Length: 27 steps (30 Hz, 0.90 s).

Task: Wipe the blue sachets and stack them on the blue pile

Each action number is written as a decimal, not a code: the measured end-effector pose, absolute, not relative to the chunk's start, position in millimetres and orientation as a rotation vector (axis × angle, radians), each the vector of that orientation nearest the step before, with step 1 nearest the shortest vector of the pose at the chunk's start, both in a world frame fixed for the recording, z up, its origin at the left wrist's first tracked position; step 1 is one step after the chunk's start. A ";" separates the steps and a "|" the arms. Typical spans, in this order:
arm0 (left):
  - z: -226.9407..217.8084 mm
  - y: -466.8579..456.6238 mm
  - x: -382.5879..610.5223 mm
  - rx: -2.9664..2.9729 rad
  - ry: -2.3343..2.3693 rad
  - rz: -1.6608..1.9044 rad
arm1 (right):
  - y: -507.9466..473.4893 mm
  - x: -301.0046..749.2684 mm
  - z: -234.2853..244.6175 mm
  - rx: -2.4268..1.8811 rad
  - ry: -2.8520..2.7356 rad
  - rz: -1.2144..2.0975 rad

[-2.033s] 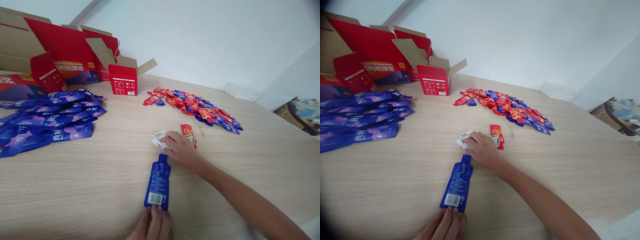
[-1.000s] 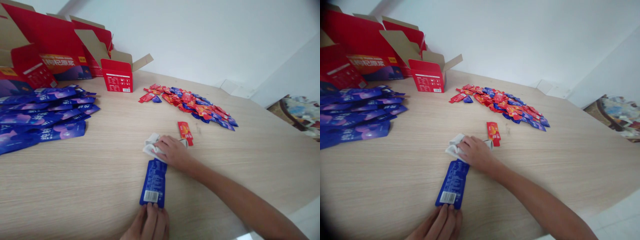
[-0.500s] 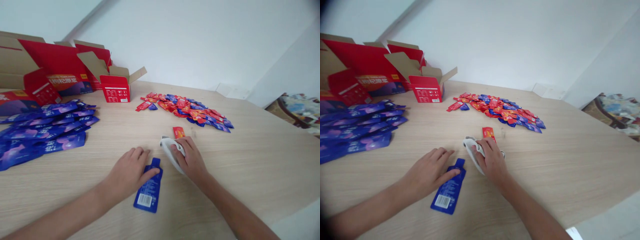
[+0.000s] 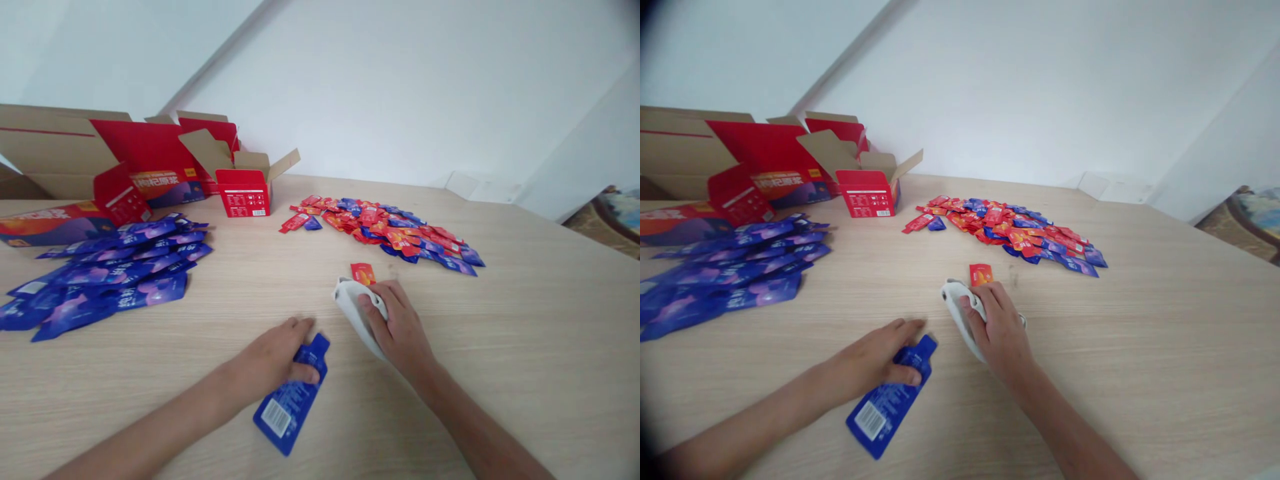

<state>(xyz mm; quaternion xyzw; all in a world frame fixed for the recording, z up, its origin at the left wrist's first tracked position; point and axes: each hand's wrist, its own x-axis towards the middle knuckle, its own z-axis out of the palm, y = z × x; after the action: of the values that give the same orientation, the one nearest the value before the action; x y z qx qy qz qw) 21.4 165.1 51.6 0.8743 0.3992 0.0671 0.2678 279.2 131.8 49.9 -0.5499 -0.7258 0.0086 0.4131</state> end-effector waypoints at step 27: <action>41.9 76.3 8.7 3.203 0.674 0.695 | 138.0 288.8 51.9 -1.401 -1.784 0.036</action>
<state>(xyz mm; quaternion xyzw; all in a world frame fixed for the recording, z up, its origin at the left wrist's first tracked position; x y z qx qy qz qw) 8.7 76.3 41.9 0.9522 0.2004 0.2067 -0.1021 288.8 138.0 51.9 -0.5597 -0.7126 0.0145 0.4228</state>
